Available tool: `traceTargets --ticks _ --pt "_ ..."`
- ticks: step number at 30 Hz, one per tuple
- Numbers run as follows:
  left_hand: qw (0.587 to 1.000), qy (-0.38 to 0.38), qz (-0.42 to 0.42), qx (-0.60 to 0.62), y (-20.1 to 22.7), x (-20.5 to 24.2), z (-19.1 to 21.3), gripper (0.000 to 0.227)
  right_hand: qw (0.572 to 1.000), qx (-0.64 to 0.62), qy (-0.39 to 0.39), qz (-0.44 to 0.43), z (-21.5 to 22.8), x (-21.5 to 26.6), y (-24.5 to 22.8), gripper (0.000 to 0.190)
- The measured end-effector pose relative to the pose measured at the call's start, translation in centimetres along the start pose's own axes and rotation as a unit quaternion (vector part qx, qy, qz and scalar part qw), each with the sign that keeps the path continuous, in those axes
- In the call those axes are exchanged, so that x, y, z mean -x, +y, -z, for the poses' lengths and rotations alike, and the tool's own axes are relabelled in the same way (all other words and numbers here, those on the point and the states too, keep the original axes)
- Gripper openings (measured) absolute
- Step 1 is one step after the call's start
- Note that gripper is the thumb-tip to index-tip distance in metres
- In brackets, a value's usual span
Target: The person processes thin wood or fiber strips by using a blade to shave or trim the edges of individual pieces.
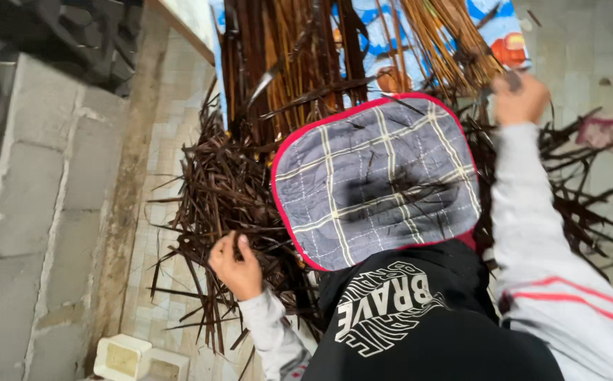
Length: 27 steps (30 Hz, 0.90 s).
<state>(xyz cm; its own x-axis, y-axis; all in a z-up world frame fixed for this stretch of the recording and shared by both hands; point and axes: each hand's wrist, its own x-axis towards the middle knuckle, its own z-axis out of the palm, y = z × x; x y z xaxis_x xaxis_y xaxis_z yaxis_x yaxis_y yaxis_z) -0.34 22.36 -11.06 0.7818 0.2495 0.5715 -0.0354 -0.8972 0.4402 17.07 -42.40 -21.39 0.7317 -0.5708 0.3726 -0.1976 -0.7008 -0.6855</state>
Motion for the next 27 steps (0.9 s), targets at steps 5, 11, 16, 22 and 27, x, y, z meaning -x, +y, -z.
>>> traceTargets --ticks 5,11,16,22,27 --pt "0.982 -0.162 0.098 0.011 -1.0 3.4 -2.0 0.039 0.966 -0.084 -0.109 -0.219 -1.5 -3.0 -12.4 0.024" --pt "0.979 -0.191 0.035 0.056 0.0 4.3 -2.6 0.034 0.995 0.078 -0.03 -0.053 -13.8 -7.3 -0.9 0.02" --pt "0.977 -0.2 0.025 0.072 1.2 4.3 -3.4 0.029 0.979 -0.056 -0.049 -0.19 -10.3 -5.9 -7.8 0.019" --pt "0.971 -0.196 -0.005 0.134 4.7 2.0 -5.7 0.032 0.938 -0.251 -0.06 -0.23 -0.3 -0.3 -15.2 0.026" --pt "0.955 -0.223 -0.063 0.186 9.8 -3.1 -9.3 0.035 0.892 -0.347 -0.05 -0.284 5.9 8.2 -16.9 0.021"
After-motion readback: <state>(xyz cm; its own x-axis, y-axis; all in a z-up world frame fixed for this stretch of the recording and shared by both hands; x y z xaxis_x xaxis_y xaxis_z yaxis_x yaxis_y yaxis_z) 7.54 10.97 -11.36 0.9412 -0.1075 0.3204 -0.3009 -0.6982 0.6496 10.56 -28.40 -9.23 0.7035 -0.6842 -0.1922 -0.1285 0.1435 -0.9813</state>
